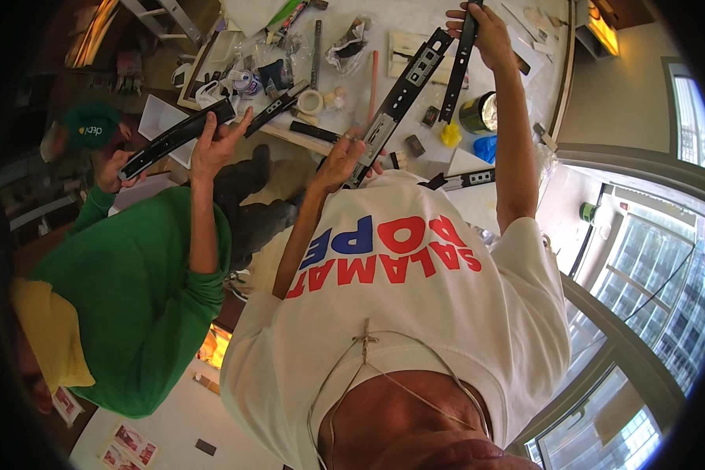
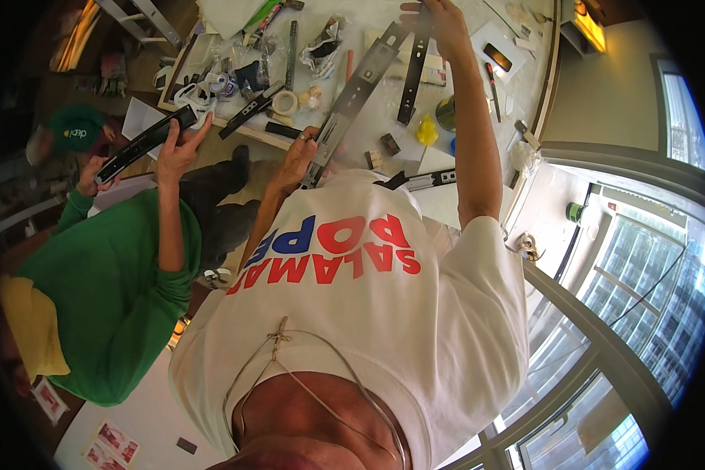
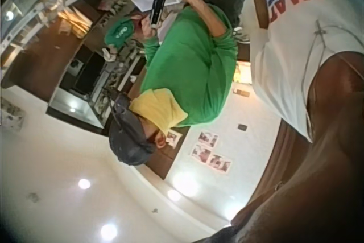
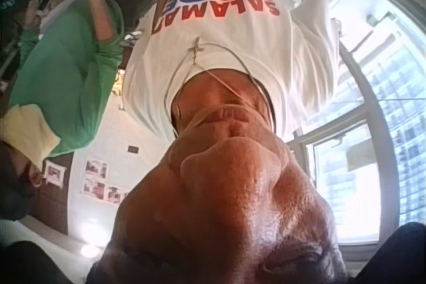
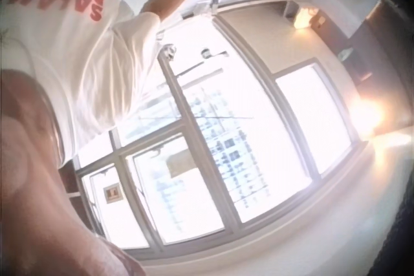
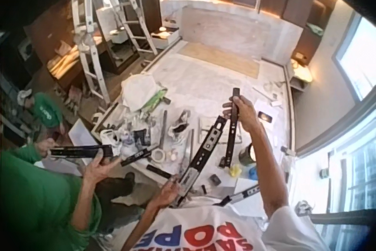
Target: The person assembles metal hardware components at a workbench, using a small brush to clean parts and a screwdriver to fasten them. They handle multiple metal rails and brackets, aligning and securing them together while a coworker works nearby.
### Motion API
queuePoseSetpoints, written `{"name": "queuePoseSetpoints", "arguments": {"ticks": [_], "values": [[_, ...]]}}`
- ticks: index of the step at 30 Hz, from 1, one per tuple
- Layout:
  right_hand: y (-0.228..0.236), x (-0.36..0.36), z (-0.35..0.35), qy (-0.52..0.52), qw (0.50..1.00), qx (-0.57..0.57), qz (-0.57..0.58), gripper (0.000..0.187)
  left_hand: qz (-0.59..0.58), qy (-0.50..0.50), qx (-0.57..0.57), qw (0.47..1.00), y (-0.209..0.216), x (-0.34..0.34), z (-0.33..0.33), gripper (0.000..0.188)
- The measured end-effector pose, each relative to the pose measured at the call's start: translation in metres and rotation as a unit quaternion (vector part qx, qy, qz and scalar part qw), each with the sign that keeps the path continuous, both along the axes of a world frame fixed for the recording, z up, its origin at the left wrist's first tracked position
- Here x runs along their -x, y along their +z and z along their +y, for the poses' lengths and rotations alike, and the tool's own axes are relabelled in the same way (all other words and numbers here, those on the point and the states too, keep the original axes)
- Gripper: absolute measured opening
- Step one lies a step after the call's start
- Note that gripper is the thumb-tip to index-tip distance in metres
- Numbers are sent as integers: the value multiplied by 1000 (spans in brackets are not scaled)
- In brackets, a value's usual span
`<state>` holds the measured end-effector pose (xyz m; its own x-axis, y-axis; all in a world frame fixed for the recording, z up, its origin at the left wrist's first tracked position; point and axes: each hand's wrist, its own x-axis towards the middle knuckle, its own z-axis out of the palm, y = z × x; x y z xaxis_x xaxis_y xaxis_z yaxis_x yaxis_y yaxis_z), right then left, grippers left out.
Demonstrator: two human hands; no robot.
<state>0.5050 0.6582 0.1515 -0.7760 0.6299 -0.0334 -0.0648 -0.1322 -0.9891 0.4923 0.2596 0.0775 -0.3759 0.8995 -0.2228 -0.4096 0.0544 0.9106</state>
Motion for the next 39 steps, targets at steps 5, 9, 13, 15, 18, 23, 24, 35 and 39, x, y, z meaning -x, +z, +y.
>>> {"name": "queuePoseSetpoints", "arguments": {"ticks": [5, 9, 13, 15, 18, 23, 24, 35, 39], "values": [[26, -20, 41, -23, 985, 109, 130, 28, -5, -14, -11, 1000, -12, 7, 1, 56], [30, -18, 58, 0, 965, 160, 209, 26, -6, -22, -24, 999, -9, 11, 0, 56], [16, -8, 53, -33, 955, 204, 213, 22, -11, -31, -40, 999, -10, 14, 2, 56], [-8, 4, 61, -53, 948, 239, 205, 20, -16, -17, -38, 999, -9, 13, 2, 57], [-27, 10, 64, -34, 934, 261, 240, 20, -14, -19, -32, 999, -5, 13, 4, 60], [-44, 18, 55, -15, 952, 232, 200, 29, 4, -15, -18, 1000, 10, 11, 3, 67], [-46, 16, 53, -19, 962, 212, 169, 31, 5, -15, -14, 1000, 10, 11, 4, 68], [-50, 14, 4, -26, 989, 131, 66, 48, 2, -11, 6, 1000, 5, 9, 2, 65], [-58, 15, 10, -47, 987, 126, 89, 48, -1, -22, -4, 1000, 4, 12, 5, 60]]}}
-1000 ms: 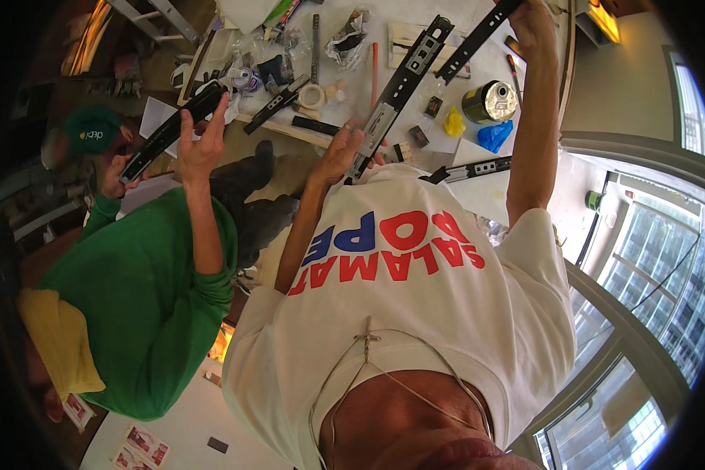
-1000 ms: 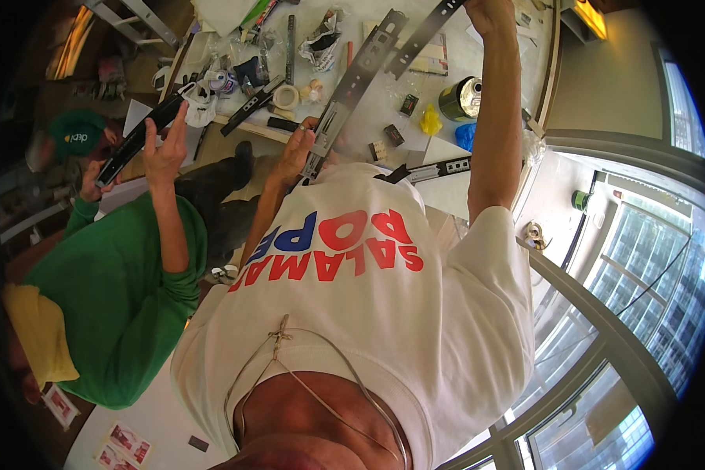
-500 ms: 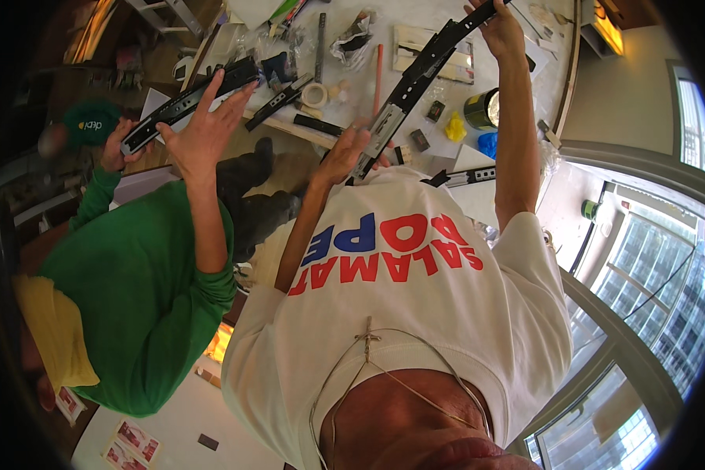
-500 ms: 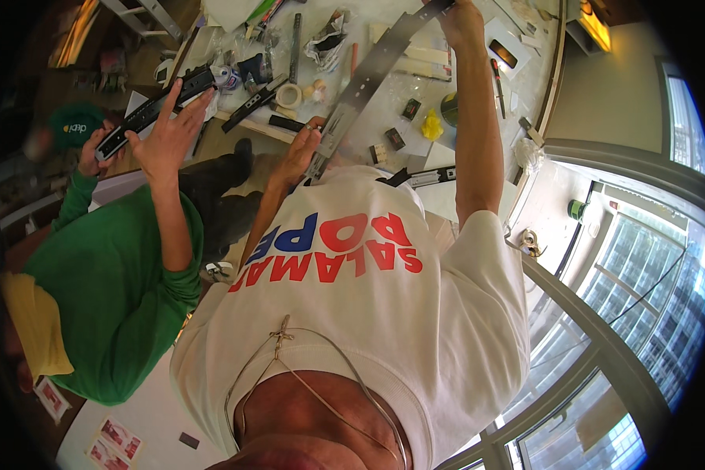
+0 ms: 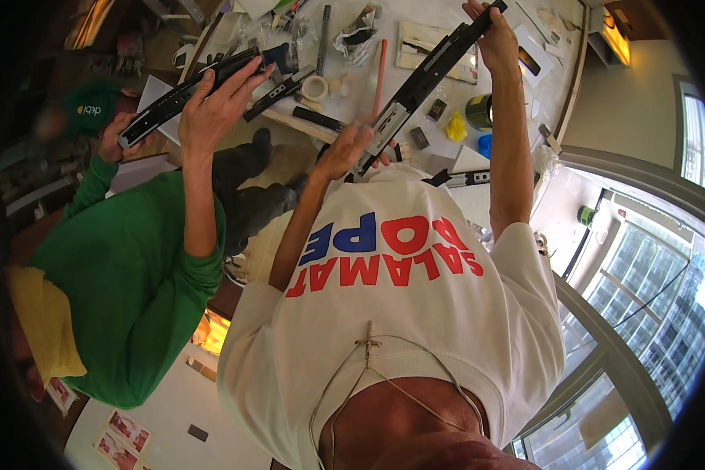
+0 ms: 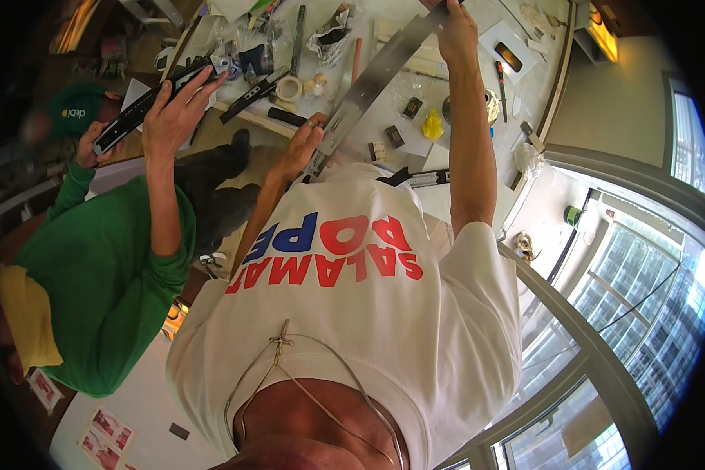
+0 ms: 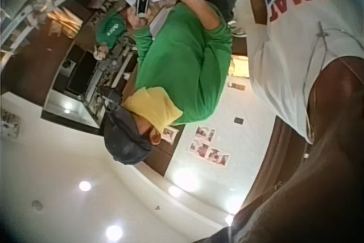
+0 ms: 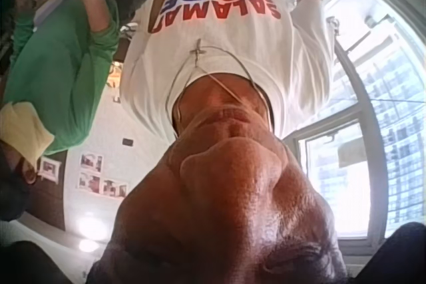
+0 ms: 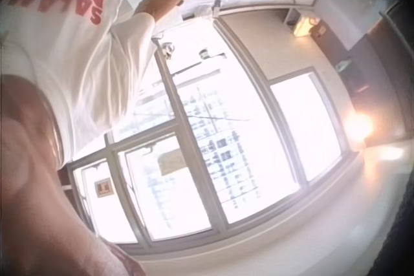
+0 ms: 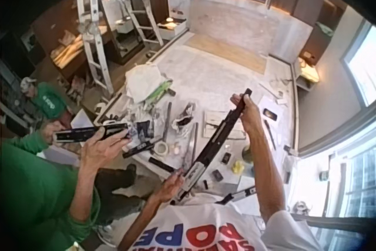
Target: The person assembles metal hardware components at a workbench, using a small brush to clean parts and a screwdriver to fasten them. They handle multiple metal rails and brackets, aligning and securing them together while a coworker works nearby.
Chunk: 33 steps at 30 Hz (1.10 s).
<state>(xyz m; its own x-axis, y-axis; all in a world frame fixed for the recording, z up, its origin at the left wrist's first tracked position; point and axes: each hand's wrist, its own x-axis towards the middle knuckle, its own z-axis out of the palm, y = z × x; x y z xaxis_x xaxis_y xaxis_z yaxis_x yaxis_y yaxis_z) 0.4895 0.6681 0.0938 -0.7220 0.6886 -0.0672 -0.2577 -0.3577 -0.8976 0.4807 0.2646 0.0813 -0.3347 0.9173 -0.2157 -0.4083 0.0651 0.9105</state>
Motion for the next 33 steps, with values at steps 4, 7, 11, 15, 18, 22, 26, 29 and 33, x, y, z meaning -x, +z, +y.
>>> {"name": "queuePoseSetpoints", "arguments": {"ticks": [4, 7, 11, 15, 18, 22, 26, 29, 33], "values": [[1, 1, 3, -29, 999, -19, -10, 46, -15, -8, -5, 1000, -6, 4, 4, 58], [-1, 1, 8, -26, 1000, 12, 9, 45, 21, -10, 6, 1000, -3, 5, 8, 59], [-9, 3, 16, -28, 999, 13, 8, 44, -19, 1, 6, 1000, -11, 0, 10, 61], [-10, 8, 3, -36, 999, 23, 0, 44, 9, 5, 2, 1000, -9, 1, 9, 63], [-15, 7, -1, -38, 999, 7, 4, 46, 8, 3, 3, 1000, -4, 2, 11, 66], [-19, 7, -16, -23, 1000, -13, -5, 51, -5, -1, 4, 1000, -1, 3, 10, 69], [-19, 4, -26, 6, 1000, 16, 8, 46, -24, 7, -3, 1000, -1, 1, 9, 71], [-8, -1, -43, 37, 999, 13, 12, 43, -18, 21, 12, 1000, 7, -1, 11, 72], [-14, -2, -44, 36, 999, -1, 15, 43, -29, 31, -12, 999, 21, -2, 15, 56]]}}
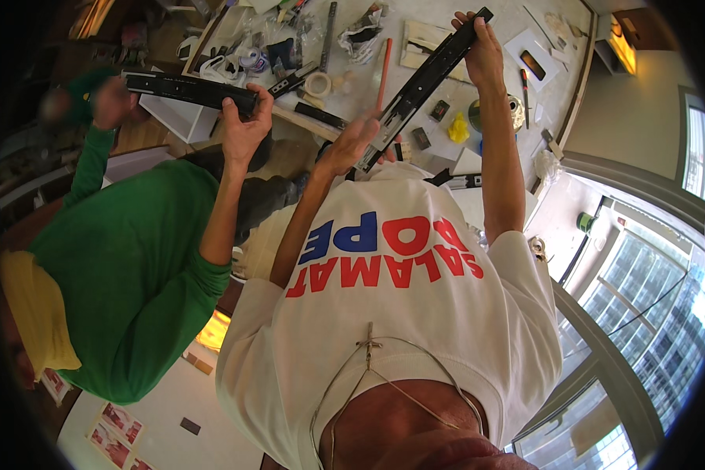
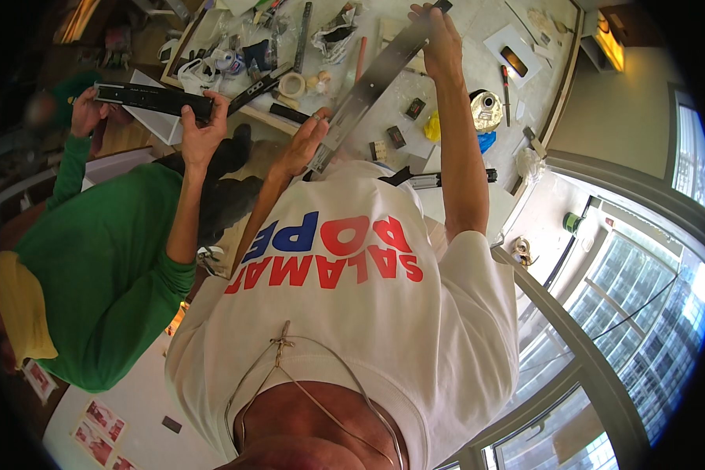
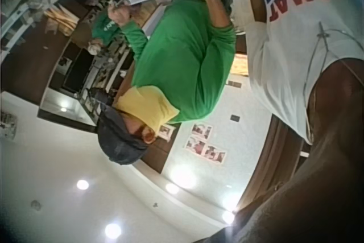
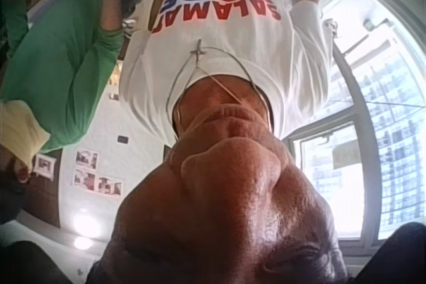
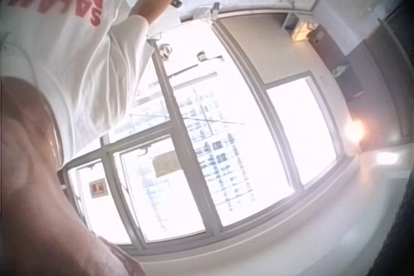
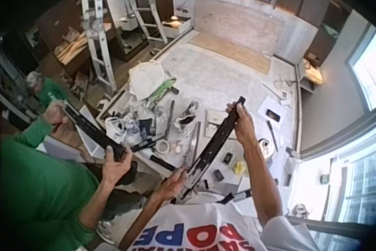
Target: The person assembles metal hardware components at a workbench, using a small brush to clean parts and a screwdriver to fasten them. They handle multiple metal rails and brackets, aligning and securing them together while a coworker works nearby.
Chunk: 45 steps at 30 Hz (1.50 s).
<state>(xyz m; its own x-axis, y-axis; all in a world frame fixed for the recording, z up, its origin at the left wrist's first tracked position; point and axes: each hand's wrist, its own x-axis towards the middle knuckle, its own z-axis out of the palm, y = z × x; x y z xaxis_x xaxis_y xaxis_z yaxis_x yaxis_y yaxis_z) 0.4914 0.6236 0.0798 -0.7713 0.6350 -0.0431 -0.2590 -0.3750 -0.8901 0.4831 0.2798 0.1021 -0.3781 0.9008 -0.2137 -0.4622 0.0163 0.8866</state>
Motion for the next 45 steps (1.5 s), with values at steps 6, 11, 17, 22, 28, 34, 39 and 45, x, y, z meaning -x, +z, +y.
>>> {"name": "queuePoseSetpoints", "arguments": {"ticks": [6, 11, 17, 22, 28, 34, 39, 45], "values": [[-1, -5, -10, 20, 999, -33, -15, 42, -9, 6, -19, 1000, -5, 0, 1, 51], [0, -12, -17, 21, 998, -52, -13, 44, -29, -5, -21, 999, -4, 2, 6, 42], [4, -15, -26, 14, 997, -71, 9, 59, 33, -4, 19, 999, -3, 7, 6, 42], [4, -17, -22, 15, 999, -43, 17, 62, -33, 1, 22, 999, -9, 2, 12, 40], [19, -15, -28, -22, 998, -38, -34, 44, -42, 0, 36, 998, -9, 1, 8, 39], [9, -17, -17, 50, 996, -60, -48, 49, -31, 6, 2, 1000, -1, 6, 6, 45], [17, -18, -24, 39, 992, -81, -88, 53, 23, 0, 6, 1000, 0, 10, 3, 62], [11, -22, -25, 86, 980, -142, -111, 54, 50, -1, 12, 999, 3, 12, 14, 65]]}}
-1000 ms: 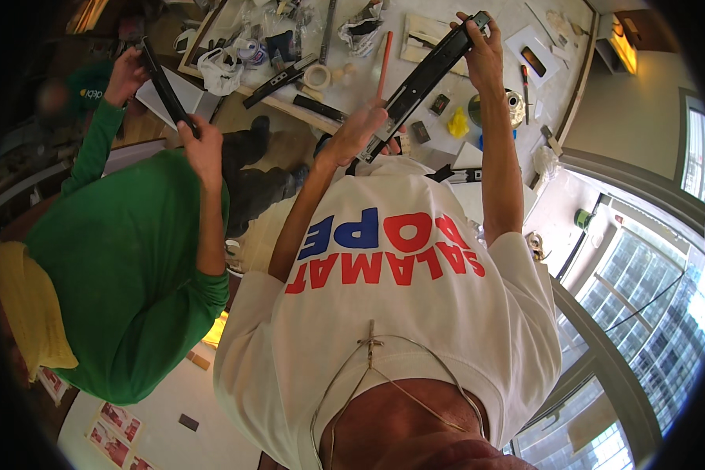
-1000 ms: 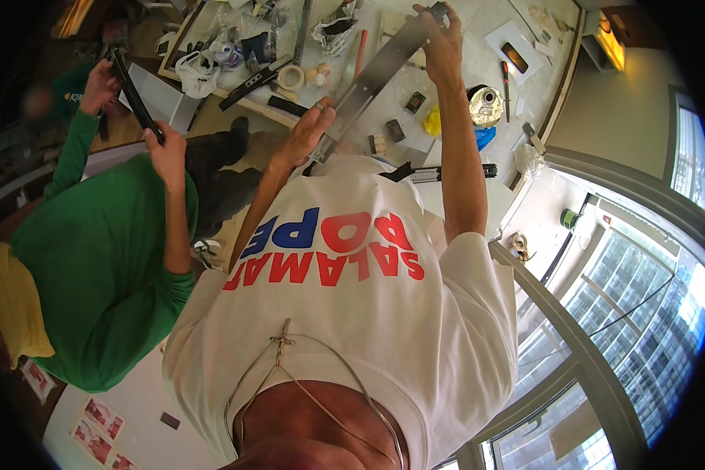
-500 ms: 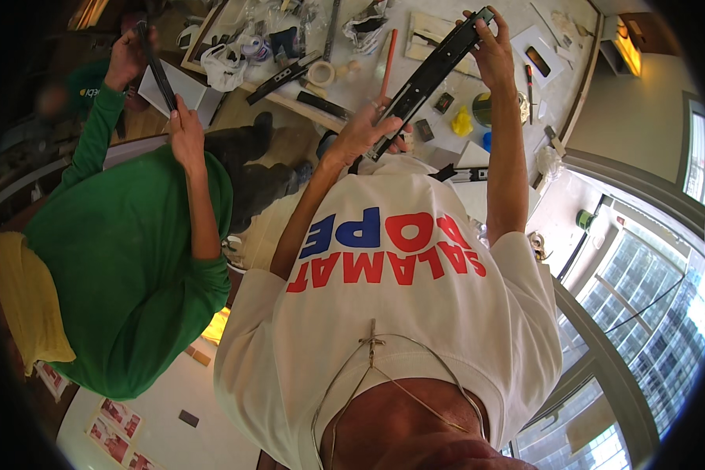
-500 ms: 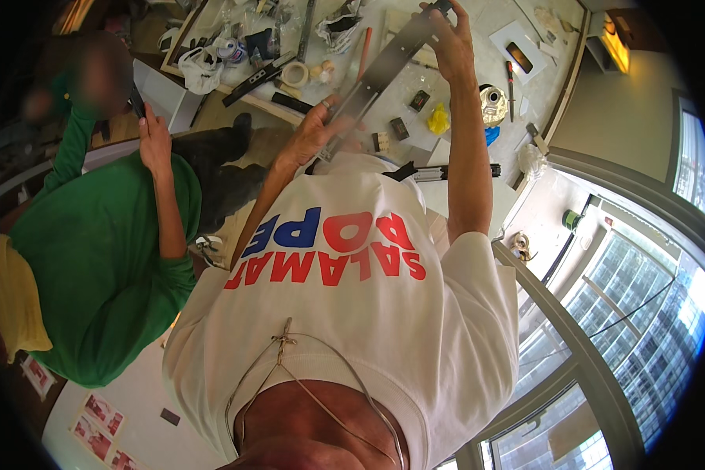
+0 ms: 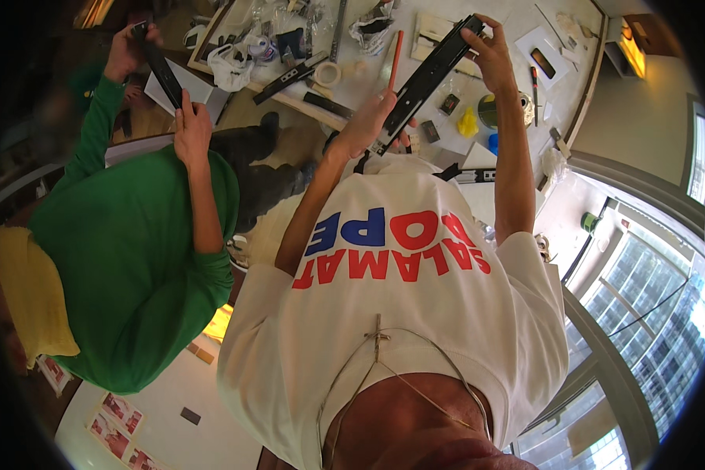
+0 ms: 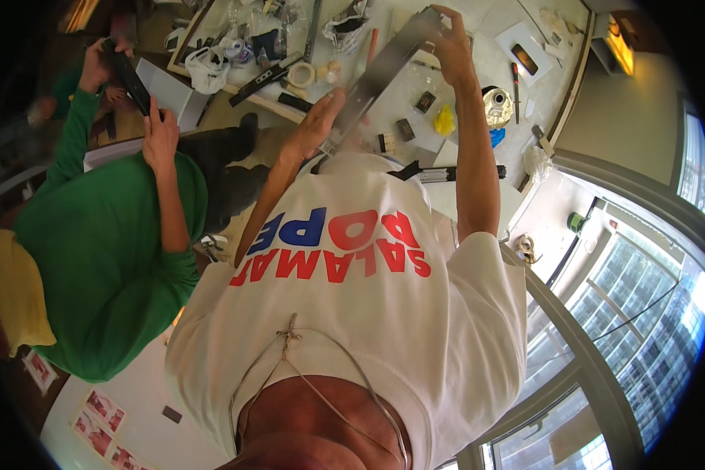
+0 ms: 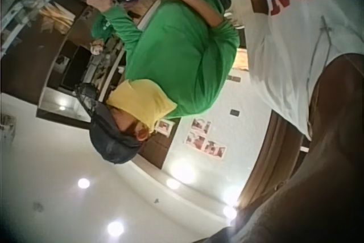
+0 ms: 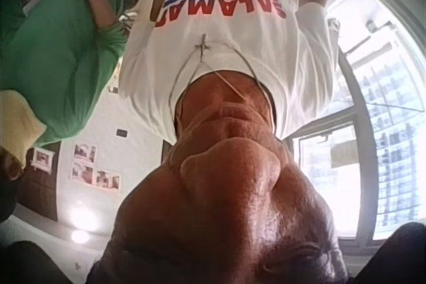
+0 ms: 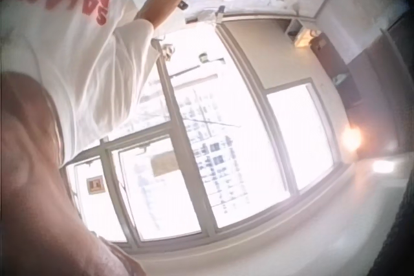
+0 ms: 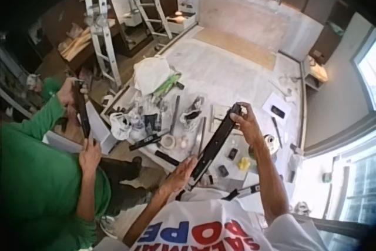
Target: The person assembles metal hardware components at a workbench, using a small brush to clean parts and a screwdriver to fasten them. They handle multiple metal rails and brackets, aligning and securing them together while a coworker works nearby.
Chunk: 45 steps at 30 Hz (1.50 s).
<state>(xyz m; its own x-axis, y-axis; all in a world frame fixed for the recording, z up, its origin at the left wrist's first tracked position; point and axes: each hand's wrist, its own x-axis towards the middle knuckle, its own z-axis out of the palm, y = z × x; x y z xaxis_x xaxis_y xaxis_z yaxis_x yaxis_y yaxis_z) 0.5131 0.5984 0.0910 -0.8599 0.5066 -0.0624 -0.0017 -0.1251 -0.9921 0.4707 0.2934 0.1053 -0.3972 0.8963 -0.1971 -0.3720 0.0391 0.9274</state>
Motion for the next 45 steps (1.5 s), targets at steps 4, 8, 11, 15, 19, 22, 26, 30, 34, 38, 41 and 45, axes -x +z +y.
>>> {"name": "queuePoseSetpoints", "arguments": {"ticks": [4, 8, 11, 15, 19, 22, 26, 30, 34, 38, 41, 45], "values": [[-2, -4, -6, 1, 1000, -29, 7, 48, 0, 8, 4, 1000, 1, 0, 4, 63], [3, -7, -26, -8, 999, -50, -15, 46, -5, 30, 36, 999, 7, -3, -2, 61], [-3, -12, -30, 8, 999, -46, -2, 44, 26, 5, 48, 998, 9, -7, 0, 62], [-13, -18, -23, 12, 999, -36, 14, 44, 59, -9, 65, 996, 4, -14, 1, 64], [-15, -18, -9, -20, 1000, -16, -10, 45, 67, -10, 34, 997, 6, -18, 8, 64], [-17, -19, -9, -45, 999, -2, -3, 48, 63, -20, 49, 997, 10, -19, 11, 64], [-17, -19, -2, -8, 1000, 4, -16, 49, 26, -38, 42, 998, 2, -16, 10, 61], [-23, -26, 1, -59, 993, -103, 0, 44, -75, -55, -5, 996, -16, -14, 27, 60], [5, -27, -19, -142, 985, -83, -61, 38, -66, -87, -10, 994, -23, -9, 33, 64], [-17, -35, -7, -114, 993, -11, -20, 41, -65, -66, 14, 996, -23, -14, 36, 71], [-43, -50, -15, -150, 987, 42, -27, 48, -108, -115, 74, 985, -50, -17, 34, 73], [-80, -88, -37, -228, 947, 225, 5, 41, -19, -156, 82, 984, -37, -35, 39, 43]]}}
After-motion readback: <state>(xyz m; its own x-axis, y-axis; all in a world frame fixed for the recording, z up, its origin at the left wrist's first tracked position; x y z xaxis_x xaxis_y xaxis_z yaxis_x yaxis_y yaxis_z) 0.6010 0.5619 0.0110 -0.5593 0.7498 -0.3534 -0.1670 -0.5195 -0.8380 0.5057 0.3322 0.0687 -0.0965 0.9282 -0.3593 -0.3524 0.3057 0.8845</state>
